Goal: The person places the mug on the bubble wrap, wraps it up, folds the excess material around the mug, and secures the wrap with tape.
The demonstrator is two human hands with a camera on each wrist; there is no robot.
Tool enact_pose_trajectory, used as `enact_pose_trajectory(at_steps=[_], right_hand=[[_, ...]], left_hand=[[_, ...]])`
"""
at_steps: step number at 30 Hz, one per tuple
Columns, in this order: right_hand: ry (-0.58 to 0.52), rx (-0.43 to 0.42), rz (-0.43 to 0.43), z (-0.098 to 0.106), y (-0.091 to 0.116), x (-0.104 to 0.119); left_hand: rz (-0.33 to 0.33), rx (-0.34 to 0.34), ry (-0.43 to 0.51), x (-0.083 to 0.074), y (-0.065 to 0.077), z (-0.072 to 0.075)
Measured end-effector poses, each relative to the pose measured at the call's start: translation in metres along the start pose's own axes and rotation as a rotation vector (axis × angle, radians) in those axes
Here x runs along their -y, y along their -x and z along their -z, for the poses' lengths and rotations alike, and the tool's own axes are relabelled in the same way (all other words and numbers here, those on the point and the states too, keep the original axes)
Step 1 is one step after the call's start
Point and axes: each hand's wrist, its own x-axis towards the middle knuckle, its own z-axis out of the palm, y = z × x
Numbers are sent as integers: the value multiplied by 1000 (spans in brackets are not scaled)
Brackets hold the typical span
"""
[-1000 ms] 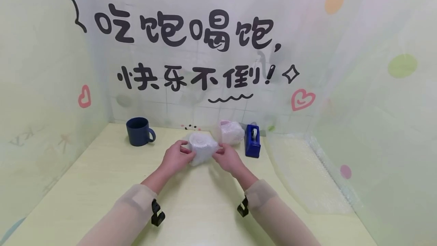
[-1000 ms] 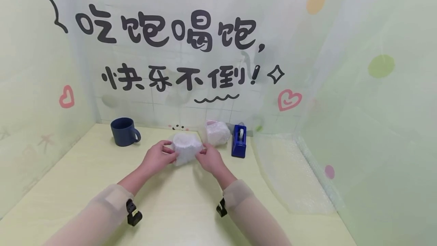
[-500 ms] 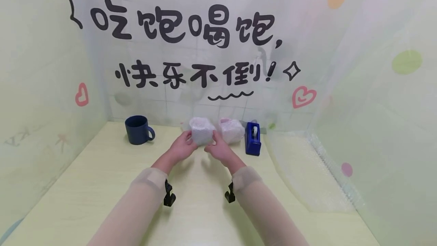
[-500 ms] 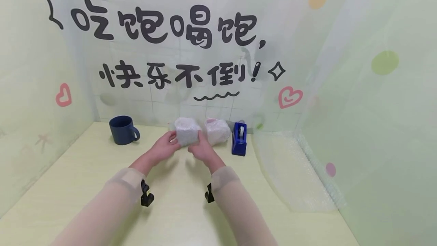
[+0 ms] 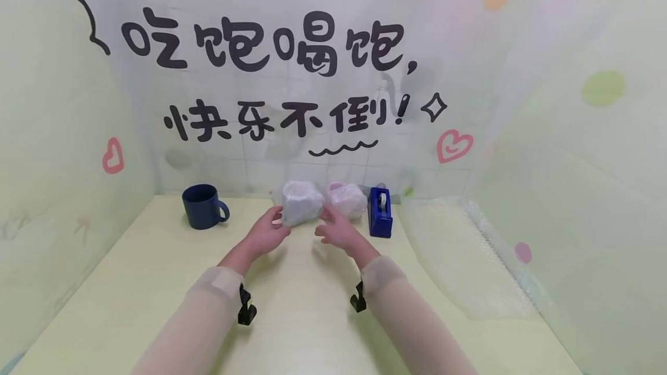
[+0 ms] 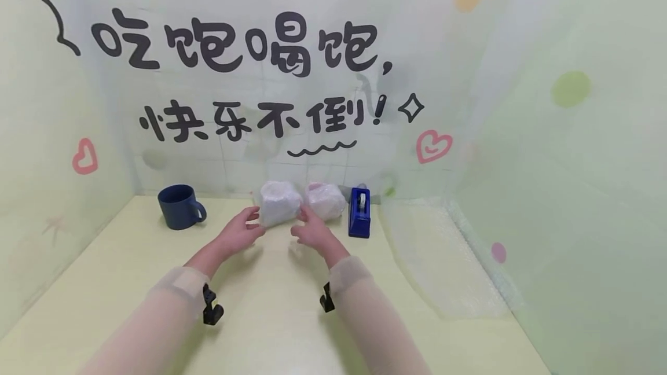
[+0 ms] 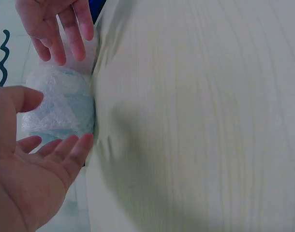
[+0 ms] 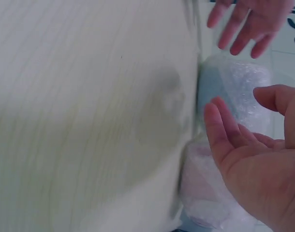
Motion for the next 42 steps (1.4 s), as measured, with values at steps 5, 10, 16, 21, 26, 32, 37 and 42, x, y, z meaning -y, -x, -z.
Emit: enact_pose_trajectory(at_steps=[5, 10, 16, 21, 26, 32, 37, 42], right_hand=[[221, -82, -9, 30, 28, 7], [374, -185, -13, 84, 70, 8], [547, -289, -82, 151, 119, -25], [727, -279, -234, 183, 153, -52], [727, -246, -360, 192, 164, -75], [757, -268, -344, 194, 163, -88], [801, -279, -268, 195, 162, -87], [807, -318, -251, 193, 166, -87]], left_hand=[[-174, -3, -227, 10, 22, 6], [-338, 22, -379, 9, 54, 13], [-386, 44, -423, 5, 85, 13], [-394, 44, -431, 8, 99, 11], [-407, 29, -417, 11, 107, 9], [-410, 27, -400, 11, 111, 7], [-397, 15, -405, 12, 113, 7], [-408, 10, -407, 14, 114, 9]])
